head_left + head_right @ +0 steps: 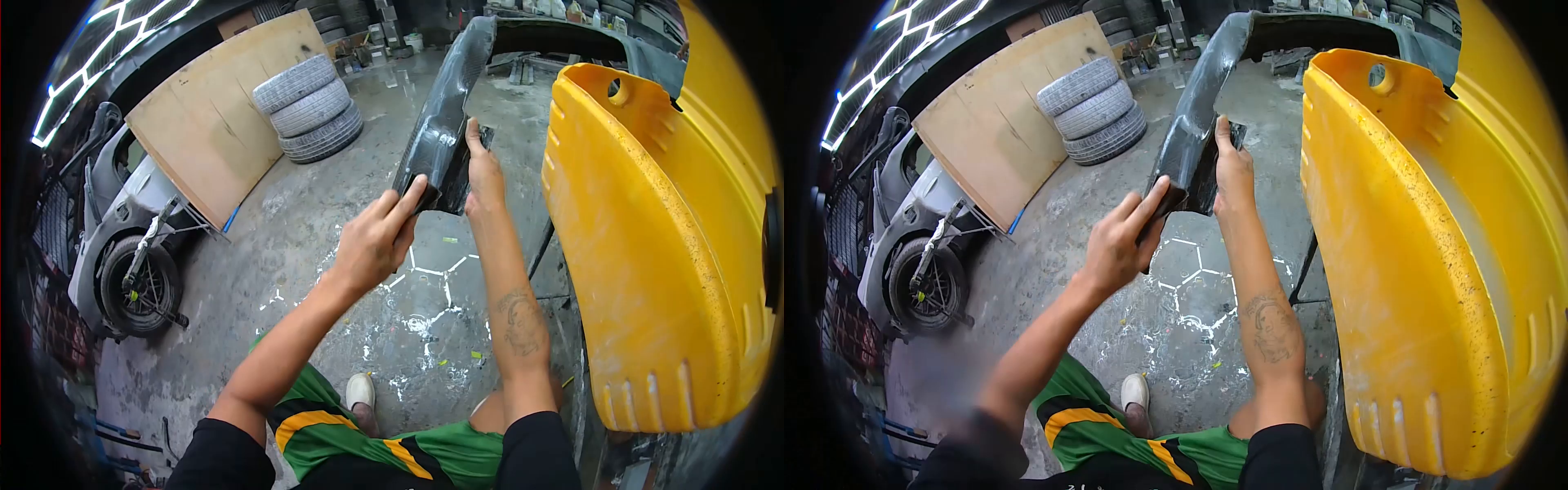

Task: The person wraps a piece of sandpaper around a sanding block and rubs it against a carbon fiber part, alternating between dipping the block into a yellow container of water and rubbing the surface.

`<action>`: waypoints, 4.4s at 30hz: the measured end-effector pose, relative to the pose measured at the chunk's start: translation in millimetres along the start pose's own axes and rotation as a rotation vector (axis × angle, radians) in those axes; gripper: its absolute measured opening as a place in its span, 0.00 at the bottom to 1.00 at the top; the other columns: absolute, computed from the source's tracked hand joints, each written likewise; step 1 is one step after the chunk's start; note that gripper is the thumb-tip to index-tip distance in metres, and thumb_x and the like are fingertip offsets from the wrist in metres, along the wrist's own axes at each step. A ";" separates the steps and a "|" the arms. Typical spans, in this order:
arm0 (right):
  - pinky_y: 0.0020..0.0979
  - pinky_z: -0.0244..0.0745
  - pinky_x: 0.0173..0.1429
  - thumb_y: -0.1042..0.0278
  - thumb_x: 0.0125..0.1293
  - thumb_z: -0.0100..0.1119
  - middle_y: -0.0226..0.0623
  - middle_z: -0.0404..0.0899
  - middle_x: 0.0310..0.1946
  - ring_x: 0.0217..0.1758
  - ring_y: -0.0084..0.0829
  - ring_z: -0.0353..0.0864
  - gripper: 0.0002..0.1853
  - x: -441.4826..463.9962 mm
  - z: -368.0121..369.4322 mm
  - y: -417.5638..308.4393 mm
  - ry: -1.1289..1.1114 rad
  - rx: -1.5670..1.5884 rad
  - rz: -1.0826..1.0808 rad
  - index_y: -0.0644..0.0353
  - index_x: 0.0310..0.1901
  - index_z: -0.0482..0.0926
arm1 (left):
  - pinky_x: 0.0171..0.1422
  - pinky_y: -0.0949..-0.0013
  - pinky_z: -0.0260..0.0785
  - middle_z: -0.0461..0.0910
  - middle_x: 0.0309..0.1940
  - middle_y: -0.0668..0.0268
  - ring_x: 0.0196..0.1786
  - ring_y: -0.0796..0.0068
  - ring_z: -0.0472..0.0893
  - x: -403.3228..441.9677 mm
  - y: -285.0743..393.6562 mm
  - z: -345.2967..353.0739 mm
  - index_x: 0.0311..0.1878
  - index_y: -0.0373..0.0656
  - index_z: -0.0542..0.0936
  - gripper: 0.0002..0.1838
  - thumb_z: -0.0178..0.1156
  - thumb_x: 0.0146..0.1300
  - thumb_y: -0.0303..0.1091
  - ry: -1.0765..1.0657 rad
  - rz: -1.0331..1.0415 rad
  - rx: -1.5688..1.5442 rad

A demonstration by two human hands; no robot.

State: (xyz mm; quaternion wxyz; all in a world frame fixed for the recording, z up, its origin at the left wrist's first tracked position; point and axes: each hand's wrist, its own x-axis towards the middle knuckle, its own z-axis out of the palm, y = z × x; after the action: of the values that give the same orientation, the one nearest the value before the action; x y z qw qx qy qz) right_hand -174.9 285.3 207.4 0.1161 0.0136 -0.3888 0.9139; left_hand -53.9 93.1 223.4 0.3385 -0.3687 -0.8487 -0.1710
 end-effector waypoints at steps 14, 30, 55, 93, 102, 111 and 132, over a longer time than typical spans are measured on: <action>0.43 0.77 0.68 0.32 0.69 0.67 0.53 0.82 0.60 0.63 0.41 0.83 0.45 7.9 -7.1 9.1 0.060 -0.052 0.023 0.77 0.61 0.78 | 0.40 0.52 0.75 0.74 0.36 0.53 0.35 0.49 0.81 25.4 -2.0 4.1 0.79 0.47 0.70 0.37 0.66 0.66 0.25 0.114 -0.037 -0.024; 0.38 0.84 0.51 0.40 0.74 0.67 0.43 0.87 0.47 0.47 0.35 0.88 0.30 -26.1 17.5 -13.3 0.078 -0.012 0.021 0.68 0.52 0.84 | 0.43 0.52 0.76 0.77 0.40 0.53 0.38 0.47 0.82 72.8 -13.5 9.4 0.78 0.48 0.72 0.36 0.67 0.66 0.24 0.157 -0.034 -0.020; 0.38 0.83 0.47 0.40 0.73 0.67 0.42 0.87 0.46 0.42 0.35 0.87 0.32 -23.8 15.9 -12.5 0.115 -0.021 0.072 0.69 0.51 0.82 | 0.40 0.56 0.75 0.75 0.36 0.58 0.35 0.53 0.81 59.4 -13.7 4.8 0.80 0.47 0.69 0.36 0.65 0.68 0.27 0.112 0.092 0.012; 0.39 0.82 0.57 0.32 0.69 0.68 0.47 0.84 0.53 0.54 0.35 0.86 0.41 -14.4 8.5 -8.1 0.049 -0.045 0.027 0.73 0.56 0.81 | 0.48 0.52 0.78 0.82 0.49 0.49 0.45 0.43 0.85 91.0 -27.2 10.8 0.74 0.37 0.73 0.30 0.65 0.69 0.30 0.200 0.024 -0.154; 0.34 0.66 0.72 0.25 0.67 0.66 0.40 0.81 0.61 0.65 0.33 0.74 0.46 -37.2 13.6 -23.7 0.104 -0.185 -0.052 0.69 0.62 0.81 | 0.53 0.64 0.84 0.87 0.58 0.50 0.56 0.65 0.88 259.9 142.1 -89.4 0.76 0.38 0.71 0.30 0.64 0.75 0.36 -0.445 0.396 -0.785; 0.35 0.64 0.76 0.48 0.77 0.62 0.39 0.78 0.67 0.74 0.32 0.72 0.32 -22.5 -8.2 6.1 -0.092 0.064 -0.118 0.67 0.69 0.76 | 0.68 0.54 0.73 0.83 0.65 0.56 0.66 0.55 0.81 324.3 291.3 77.3 0.77 0.59 0.76 0.37 0.68 0.64 0.53 -1.083 1.038 -0.038; 0.40 0.67 0.76 0.21 0.66 0.63 0.54 0.78 0.64 0.73 0.41 0.74 0.57 7.6 -14.8 13.4 0.062 -0.245 -0.108 0.83 0.65 0.72 | 0.58 0.48 0.79 0.82 0.56 0.46 0.54 0.42 0.85 165.1 7.2 -33.8 0.77 0.42 0.68 0.31 0.63 0.74 0.36 0.072 0.336 0.041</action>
State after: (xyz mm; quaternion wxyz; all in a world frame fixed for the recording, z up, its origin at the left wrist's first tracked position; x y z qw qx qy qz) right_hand -184.3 288.3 188.5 0.1780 -0.0077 -0.4925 0.8519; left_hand -115.9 163.9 363.4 0.4000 -0.4922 -0.7656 -0.1076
